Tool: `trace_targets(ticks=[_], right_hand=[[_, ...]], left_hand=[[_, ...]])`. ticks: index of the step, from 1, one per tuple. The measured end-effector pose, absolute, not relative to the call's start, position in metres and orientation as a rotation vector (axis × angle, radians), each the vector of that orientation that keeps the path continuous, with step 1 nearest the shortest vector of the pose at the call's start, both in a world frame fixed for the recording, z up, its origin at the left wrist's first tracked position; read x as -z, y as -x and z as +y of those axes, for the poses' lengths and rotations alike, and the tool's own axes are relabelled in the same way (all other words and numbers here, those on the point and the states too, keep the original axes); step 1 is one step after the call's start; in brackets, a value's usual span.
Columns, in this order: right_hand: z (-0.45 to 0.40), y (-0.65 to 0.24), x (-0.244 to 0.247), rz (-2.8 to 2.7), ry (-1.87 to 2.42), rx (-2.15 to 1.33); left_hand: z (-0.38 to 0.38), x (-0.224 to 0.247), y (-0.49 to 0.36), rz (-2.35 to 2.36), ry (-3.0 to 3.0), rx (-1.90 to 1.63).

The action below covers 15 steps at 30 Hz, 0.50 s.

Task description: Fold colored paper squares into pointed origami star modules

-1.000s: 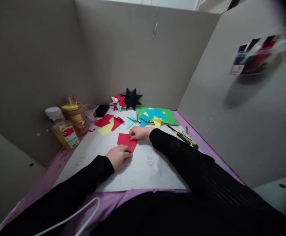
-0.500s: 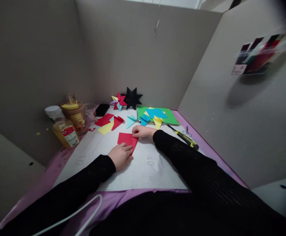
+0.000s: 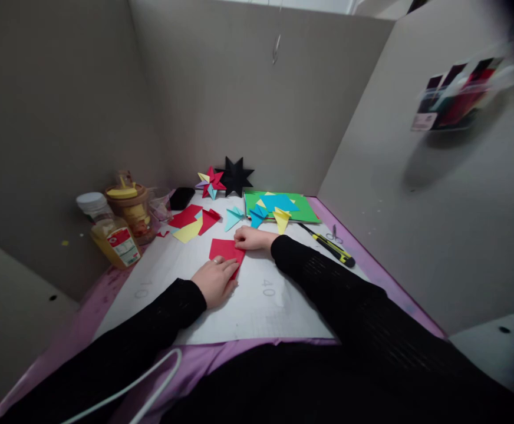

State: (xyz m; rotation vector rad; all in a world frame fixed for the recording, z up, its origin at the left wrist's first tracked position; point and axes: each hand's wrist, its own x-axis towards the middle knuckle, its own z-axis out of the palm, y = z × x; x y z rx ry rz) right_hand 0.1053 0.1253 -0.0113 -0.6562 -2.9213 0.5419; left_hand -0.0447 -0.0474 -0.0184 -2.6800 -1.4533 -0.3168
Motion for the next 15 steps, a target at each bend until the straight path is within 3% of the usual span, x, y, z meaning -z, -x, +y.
trace_targets(ticks=[15], right_hand=[[0.1254,-0.1059,0.0096,-2.896,0.62,-0.489]], left_hand=[[-0.0495,0.0153,0.0413,-1.445,2.634,0.256]])
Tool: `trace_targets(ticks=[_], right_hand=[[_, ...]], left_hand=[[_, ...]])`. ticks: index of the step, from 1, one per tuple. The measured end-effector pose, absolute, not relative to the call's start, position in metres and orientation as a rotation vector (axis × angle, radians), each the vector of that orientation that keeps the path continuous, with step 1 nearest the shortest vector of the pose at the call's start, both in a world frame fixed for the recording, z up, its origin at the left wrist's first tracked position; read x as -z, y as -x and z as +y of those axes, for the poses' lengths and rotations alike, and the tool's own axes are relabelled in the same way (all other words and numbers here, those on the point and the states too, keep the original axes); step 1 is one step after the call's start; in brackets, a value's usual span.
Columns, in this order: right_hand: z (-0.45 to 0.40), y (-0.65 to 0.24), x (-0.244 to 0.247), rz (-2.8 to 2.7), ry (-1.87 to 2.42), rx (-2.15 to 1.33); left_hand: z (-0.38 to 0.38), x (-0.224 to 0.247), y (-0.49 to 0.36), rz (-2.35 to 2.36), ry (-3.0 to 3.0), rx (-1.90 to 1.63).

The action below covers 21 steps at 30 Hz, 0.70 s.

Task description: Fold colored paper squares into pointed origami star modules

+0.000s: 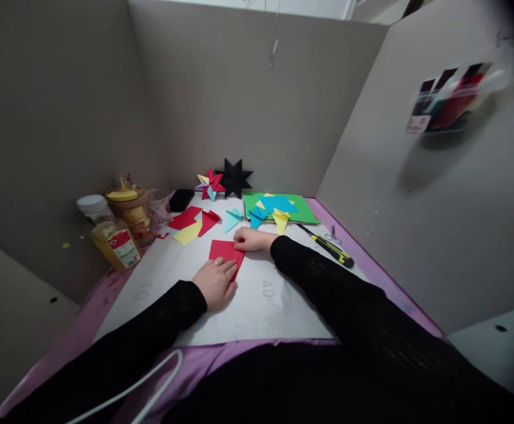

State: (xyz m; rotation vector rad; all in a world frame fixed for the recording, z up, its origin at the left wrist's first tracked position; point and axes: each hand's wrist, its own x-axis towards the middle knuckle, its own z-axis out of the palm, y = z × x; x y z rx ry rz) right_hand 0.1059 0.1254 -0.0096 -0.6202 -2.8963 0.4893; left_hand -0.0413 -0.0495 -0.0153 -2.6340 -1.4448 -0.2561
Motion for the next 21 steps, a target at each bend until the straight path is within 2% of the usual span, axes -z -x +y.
trace_targets(ticks=[9,15,21], right_hand=[[0.062,-0.142,0.005,-2.651,0.227,-0.305],[0.029,-0.162,0.024,-2.621,0.101,-0.261],[0.025,-0.16,0.024,-2.723,0.072,-0.167]], left_hand=[[-0.027,0.02,0.063,-1.564,2.808,0.36],[-0.015,0.029,0.069,-1.492,2.941,0.532],[-0.014,0.03,0.069,-1.477,2.96,0.561]])
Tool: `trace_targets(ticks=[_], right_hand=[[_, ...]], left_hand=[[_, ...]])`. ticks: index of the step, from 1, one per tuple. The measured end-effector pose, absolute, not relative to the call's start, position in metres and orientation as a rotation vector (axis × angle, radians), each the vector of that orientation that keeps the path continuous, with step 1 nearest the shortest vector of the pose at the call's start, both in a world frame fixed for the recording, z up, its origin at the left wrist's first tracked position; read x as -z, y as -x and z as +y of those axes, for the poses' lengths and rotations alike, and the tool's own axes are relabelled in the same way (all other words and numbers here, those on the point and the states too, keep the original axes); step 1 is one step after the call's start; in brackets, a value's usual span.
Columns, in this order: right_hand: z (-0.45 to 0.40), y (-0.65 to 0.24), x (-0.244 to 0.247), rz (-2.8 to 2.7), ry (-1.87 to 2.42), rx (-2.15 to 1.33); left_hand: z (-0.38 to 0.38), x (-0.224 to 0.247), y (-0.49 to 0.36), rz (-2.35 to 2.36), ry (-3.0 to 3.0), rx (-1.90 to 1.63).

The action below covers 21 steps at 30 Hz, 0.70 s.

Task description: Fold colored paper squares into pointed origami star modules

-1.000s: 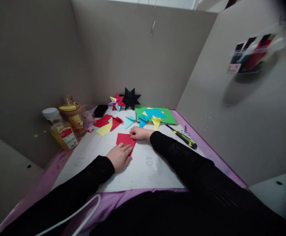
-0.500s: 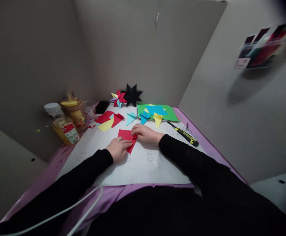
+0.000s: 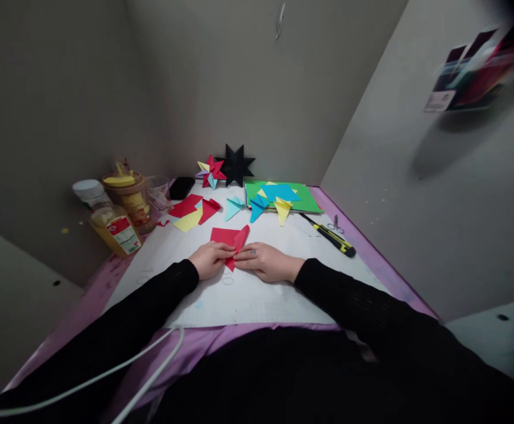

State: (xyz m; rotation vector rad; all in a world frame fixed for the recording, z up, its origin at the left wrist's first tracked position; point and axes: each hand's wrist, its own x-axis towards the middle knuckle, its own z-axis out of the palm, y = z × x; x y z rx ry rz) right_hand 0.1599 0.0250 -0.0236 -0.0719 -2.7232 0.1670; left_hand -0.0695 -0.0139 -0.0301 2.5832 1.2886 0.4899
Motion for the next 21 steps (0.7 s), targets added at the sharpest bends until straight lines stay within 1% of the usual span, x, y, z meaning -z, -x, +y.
trace_targets(ticks=[11,21], right_hand=[[0.0208,-0.1622,0.0238,-2.774,0.104,-0.029],[0.0175,-0.1635,0.0223,-2.757,0.101,0.01]], left_hand=[[-0.0102,0.0363,0.0737,1.243,-2.57,-0.556],[-0.0134,0.033,0.0716,1.266,-2.577,-0.541]])
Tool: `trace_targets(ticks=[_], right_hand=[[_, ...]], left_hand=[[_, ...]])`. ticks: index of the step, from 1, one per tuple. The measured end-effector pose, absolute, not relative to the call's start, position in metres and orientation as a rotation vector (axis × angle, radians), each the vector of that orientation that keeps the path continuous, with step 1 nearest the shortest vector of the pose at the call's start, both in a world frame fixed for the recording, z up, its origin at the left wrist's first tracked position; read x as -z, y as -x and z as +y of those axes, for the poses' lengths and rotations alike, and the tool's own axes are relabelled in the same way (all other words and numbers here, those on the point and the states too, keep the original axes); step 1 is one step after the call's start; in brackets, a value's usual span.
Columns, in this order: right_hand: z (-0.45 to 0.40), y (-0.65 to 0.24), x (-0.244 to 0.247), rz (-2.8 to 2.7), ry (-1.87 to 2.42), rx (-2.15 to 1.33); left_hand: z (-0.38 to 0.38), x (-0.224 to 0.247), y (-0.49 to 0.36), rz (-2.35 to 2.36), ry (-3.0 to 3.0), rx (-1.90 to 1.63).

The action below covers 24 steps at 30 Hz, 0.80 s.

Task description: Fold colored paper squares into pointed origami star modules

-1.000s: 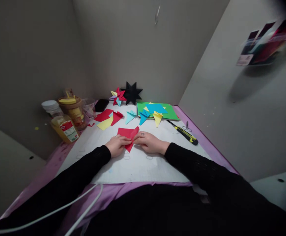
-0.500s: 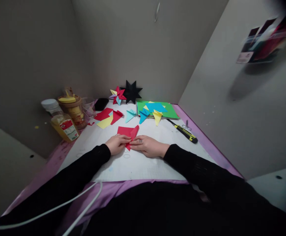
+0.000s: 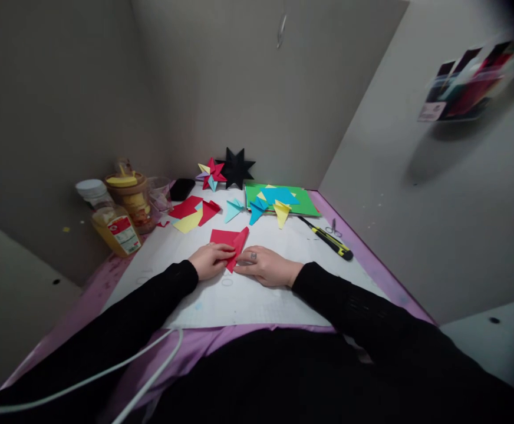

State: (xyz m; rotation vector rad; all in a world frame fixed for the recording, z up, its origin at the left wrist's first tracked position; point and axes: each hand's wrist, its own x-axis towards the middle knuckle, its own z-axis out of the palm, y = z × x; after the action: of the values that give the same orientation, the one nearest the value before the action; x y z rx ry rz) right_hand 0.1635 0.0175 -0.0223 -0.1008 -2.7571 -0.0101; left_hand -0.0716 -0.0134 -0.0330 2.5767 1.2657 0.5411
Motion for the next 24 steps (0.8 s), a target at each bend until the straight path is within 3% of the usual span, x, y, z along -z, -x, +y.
trace_targets(ticks=[24], right_hand=[[0.0142,-0.1597,0.0223,-2.891,0.191,0.058]], left_hand=[[-0.0152,0.0293,0.0682,1.292,-2.591,-0.463]])
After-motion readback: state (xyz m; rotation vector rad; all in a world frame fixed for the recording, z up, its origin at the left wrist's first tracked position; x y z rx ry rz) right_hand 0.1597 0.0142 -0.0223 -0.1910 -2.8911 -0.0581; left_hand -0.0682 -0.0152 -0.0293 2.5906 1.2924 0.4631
